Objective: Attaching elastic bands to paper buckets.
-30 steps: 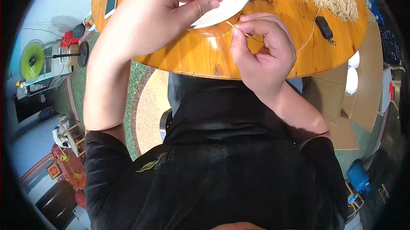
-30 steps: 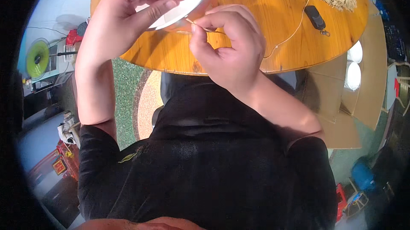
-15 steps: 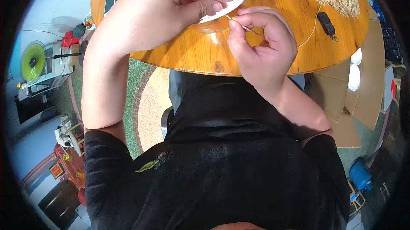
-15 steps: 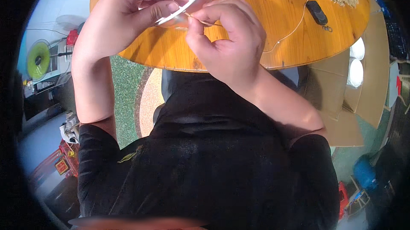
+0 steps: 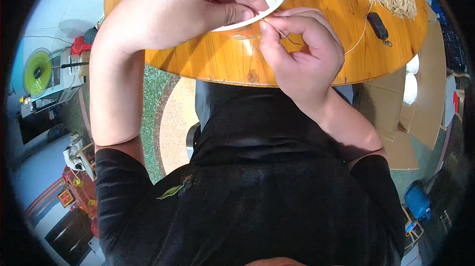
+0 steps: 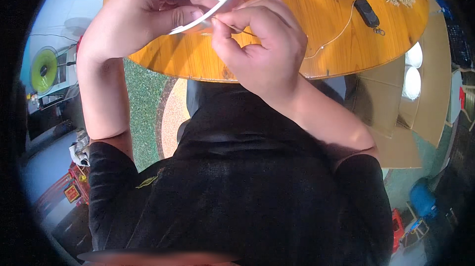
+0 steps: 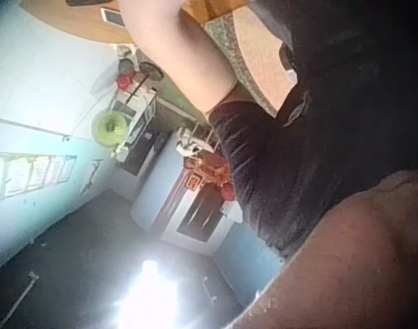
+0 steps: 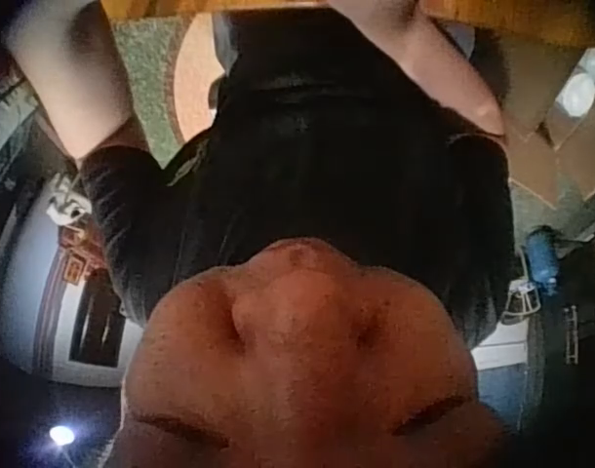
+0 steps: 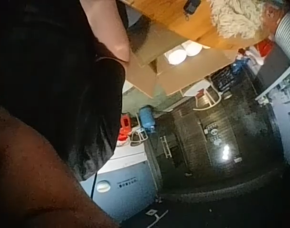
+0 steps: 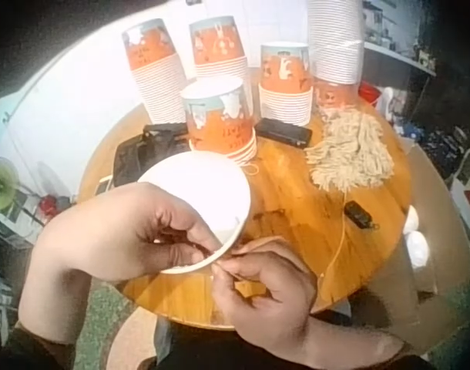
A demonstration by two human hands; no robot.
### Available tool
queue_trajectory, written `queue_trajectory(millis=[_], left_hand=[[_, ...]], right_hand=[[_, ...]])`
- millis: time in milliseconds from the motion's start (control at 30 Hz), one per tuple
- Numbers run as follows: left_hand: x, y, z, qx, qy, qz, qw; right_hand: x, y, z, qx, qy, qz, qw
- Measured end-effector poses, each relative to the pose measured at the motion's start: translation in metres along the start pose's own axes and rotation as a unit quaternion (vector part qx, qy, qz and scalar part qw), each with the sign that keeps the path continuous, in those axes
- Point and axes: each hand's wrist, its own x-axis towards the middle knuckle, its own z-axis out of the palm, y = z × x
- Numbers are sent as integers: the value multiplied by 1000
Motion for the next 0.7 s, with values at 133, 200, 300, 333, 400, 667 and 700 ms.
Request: queue_trajectory(millis=[133,200,300,333,400,667,700], left_hand=[[1,2,-2,33,-11,-19,999],[3,-1,-3,38,-20,-33,999],[3,-15,-1,74,0,39,996],[4,-12,0,74,-1,40,996],[5,-3,1,71,-23,-53,996],[-6,-43,14,85,34,100,991],[-6,-44,15,83,55,109,989]], right_hand=[[0,-2,-1,-10,3,-8,1000],[0,-2,-1,-11,4,-12,1000],[0,-3,-2,-9,0,-11,1000],[-1,-2,-2,-9,-3,-8,1000],[-1,0,-2,-7,-5,-11,1000],[6,-15,-7,6,-46,50,998],[7,-17,-11,5,-80,79,994]])
